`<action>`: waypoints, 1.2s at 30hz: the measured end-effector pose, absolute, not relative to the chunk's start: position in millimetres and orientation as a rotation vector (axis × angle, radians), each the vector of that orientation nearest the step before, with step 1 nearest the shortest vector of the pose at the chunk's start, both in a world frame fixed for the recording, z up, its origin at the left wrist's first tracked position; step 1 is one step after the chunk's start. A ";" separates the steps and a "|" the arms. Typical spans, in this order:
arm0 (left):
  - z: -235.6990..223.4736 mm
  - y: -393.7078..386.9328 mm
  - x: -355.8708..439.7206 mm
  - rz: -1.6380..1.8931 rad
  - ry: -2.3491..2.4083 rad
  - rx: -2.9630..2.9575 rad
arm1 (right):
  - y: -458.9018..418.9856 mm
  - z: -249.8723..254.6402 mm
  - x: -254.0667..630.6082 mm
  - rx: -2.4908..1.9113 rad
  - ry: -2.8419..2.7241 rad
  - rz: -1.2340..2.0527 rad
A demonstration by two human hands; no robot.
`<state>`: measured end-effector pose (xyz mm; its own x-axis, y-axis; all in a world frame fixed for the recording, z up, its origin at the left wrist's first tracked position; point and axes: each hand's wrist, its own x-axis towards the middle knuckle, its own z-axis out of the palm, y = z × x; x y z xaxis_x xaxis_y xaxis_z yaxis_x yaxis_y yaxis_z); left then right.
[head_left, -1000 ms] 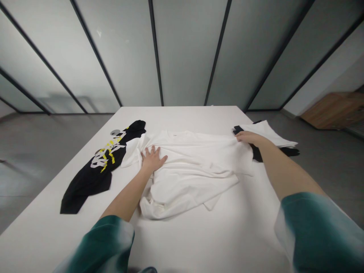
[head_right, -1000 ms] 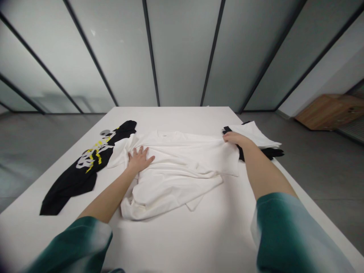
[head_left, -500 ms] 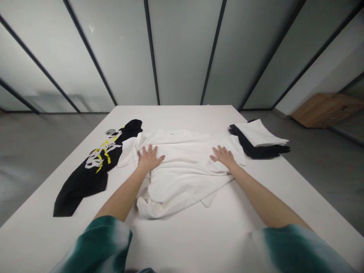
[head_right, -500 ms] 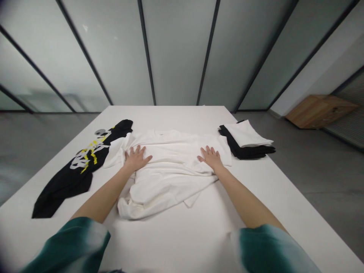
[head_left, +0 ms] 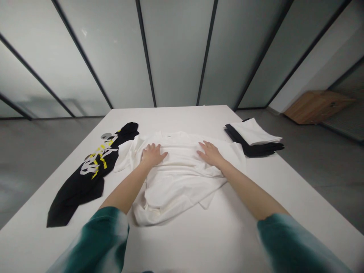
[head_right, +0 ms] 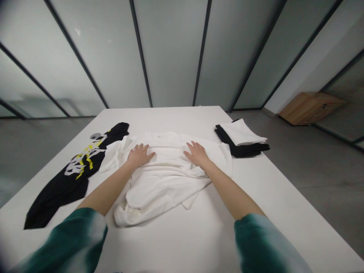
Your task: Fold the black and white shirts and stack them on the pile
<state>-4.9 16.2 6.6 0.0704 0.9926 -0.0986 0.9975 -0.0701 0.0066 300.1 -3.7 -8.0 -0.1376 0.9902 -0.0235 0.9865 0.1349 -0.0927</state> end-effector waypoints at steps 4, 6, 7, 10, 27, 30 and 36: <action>-11.7 30.9 6.4 -0.162 2.119 2.108 | 15.0 -17.3 274.2 -2.130 -2.374 0.263; -18.1 39.7 6.3 -0.124 2.124 2.129 | 24.8 -22.0 271.1 -2.165 -2.371 0.255; -20.1 44.6 5.4 -0.116 2.118 2.139 | 30.4 -23.9 271.5 -2.171 -2.368 0.245; -21.7 60.7 1.5 -0.119 2.096 2.164 | 49.1 -27.8 275.6 -2.162 -2.358 0.214; -18.2 44.7 -20.8 -0.092 2.086 2.246 | 33.5 -25.2 291.3 -2.261 -2.132 0.093; -19.4 35.5 -28.5 -0.092 2.121 2.212 | 29.0 -29.1 293.2 -2.282 -2.101 0.192; -9.8 24.9 -22.3 -0.071 2.148 2.340 | 38.0 -21.0 329.0 -2.072 -1.980 0.177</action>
<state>-22.3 24.9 -9.8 0.0854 0.9963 -0.0090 0.9947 -0.0858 -0.0565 329.0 38.0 -21.0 0.0591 0.9936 0.0966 0.9607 -0.0303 -0.2760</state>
